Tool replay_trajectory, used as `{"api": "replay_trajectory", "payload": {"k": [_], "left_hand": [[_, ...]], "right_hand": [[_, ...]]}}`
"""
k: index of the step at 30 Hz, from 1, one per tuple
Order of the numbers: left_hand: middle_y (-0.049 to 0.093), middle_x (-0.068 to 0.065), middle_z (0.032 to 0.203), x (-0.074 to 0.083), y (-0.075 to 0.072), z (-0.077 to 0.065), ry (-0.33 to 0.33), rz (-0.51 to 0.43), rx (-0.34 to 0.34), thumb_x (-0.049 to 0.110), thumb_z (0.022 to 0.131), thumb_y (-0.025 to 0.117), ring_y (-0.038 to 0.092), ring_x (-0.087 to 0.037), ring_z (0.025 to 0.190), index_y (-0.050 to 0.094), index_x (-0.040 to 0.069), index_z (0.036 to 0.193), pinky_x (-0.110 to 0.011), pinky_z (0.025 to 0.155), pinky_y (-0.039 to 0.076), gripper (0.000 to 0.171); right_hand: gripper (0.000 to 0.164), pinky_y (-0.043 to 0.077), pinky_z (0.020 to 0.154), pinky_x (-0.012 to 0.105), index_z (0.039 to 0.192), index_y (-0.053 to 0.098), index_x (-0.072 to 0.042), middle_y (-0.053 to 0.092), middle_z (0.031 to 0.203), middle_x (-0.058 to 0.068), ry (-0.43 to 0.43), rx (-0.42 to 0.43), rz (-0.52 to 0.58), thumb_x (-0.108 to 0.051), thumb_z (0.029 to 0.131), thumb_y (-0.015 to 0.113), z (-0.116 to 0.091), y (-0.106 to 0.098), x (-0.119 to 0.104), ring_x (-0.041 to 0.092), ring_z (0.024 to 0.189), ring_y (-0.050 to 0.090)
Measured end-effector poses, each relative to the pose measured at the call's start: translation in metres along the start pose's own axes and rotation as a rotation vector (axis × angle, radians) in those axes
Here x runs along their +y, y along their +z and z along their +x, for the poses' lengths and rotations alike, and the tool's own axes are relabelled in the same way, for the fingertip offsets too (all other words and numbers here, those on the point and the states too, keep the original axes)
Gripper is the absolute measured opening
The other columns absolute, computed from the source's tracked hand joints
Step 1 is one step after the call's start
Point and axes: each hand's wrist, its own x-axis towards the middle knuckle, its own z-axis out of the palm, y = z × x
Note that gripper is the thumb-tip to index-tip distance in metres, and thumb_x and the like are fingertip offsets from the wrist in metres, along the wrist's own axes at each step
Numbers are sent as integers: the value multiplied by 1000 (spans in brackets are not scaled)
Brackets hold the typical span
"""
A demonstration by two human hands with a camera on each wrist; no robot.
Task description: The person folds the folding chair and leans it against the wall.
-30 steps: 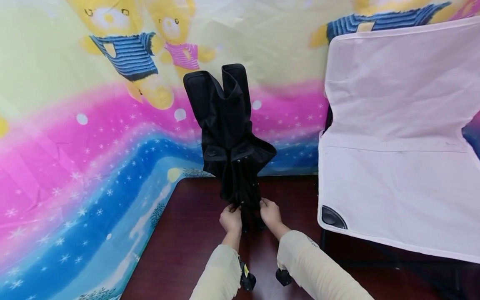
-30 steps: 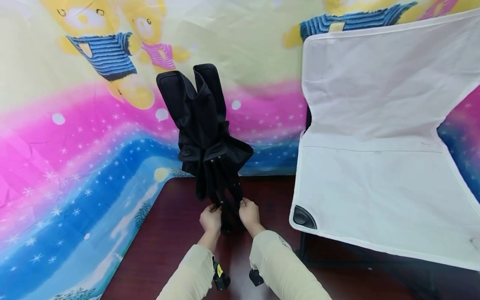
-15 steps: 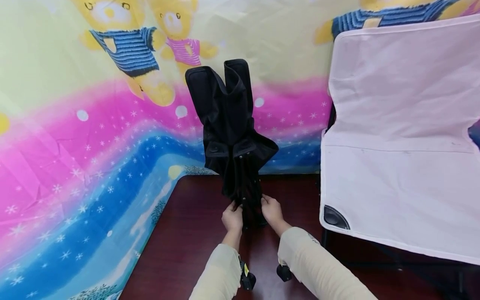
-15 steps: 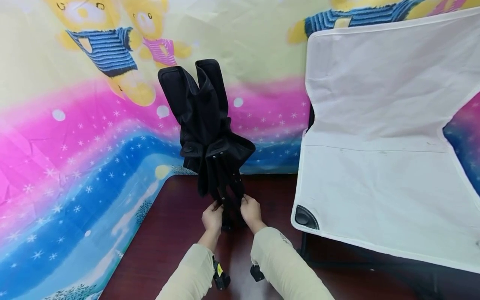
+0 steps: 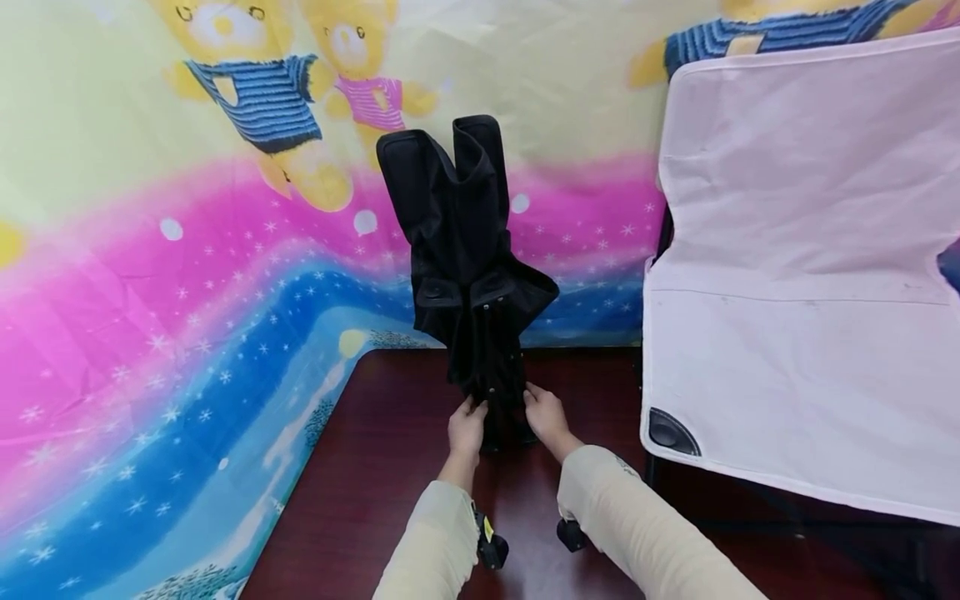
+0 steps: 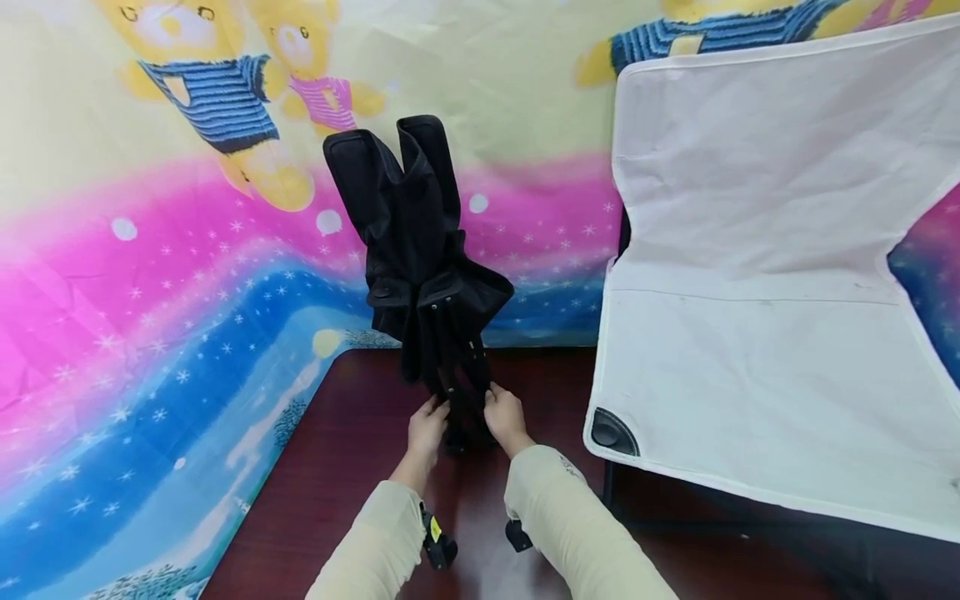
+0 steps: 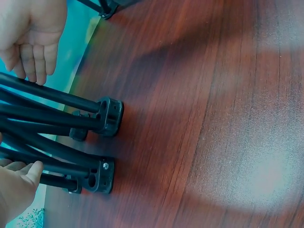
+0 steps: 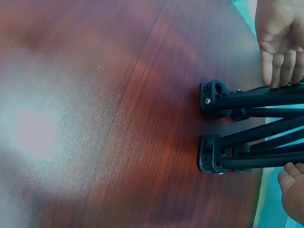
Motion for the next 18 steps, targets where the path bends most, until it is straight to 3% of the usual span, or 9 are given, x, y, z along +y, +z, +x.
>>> {"api": "replay_trajectory", "payload": {"k": [7, 12, 13, 18], "left_hand": [[38, -24, 126, 1, 0, 3, 3, 6, -47, 15, 86, 47, 36, -36, 114, 35, -5, 128, -44, 93, 31, 48], [38, -21, 128, 3, 1, 5, 13, 29, -43, 17, 87, 46, 36, -34, 115, 37, -3, 129, -43, 94, 30, 47], [42, -17, 126, -3, 1, 8, 57, 31, -32, 21, 86, 48, 40, -30, 113, 40, 1, 128, -38, 91, 34, 47], [40, -16, 128, -2, 3, 11, 43, 63, -18, 22, 88, 46, 37, -30, 115, 39, 2, 129, -38, 93, 32, 46]], "right_hand": [[39, 30, 94, 45, 128, 34, 8, 35, 129, 22, -7, -17, -13, -11, 93, 34, 3, -1, 0, 32, 119, 31], [40, 30, 94, 44, 129, 32, 7, 34, 130, 21, -30, -31, -31, -11, 94, 34, 4, 0, 1, 32, 120, 30], [40, 30, 94, 45, 129, 32, 8, 33, 131, 21, -36, -34, -34, -11, 94, 34, 4, 0, 1, 32, 120, 30], [40, 29, 94, 44, 130, 31, 6, 33, 131, 20, -25, -47, -21, -11, 94, 33, 6, -1, 1, 31, 120, 29]]}}
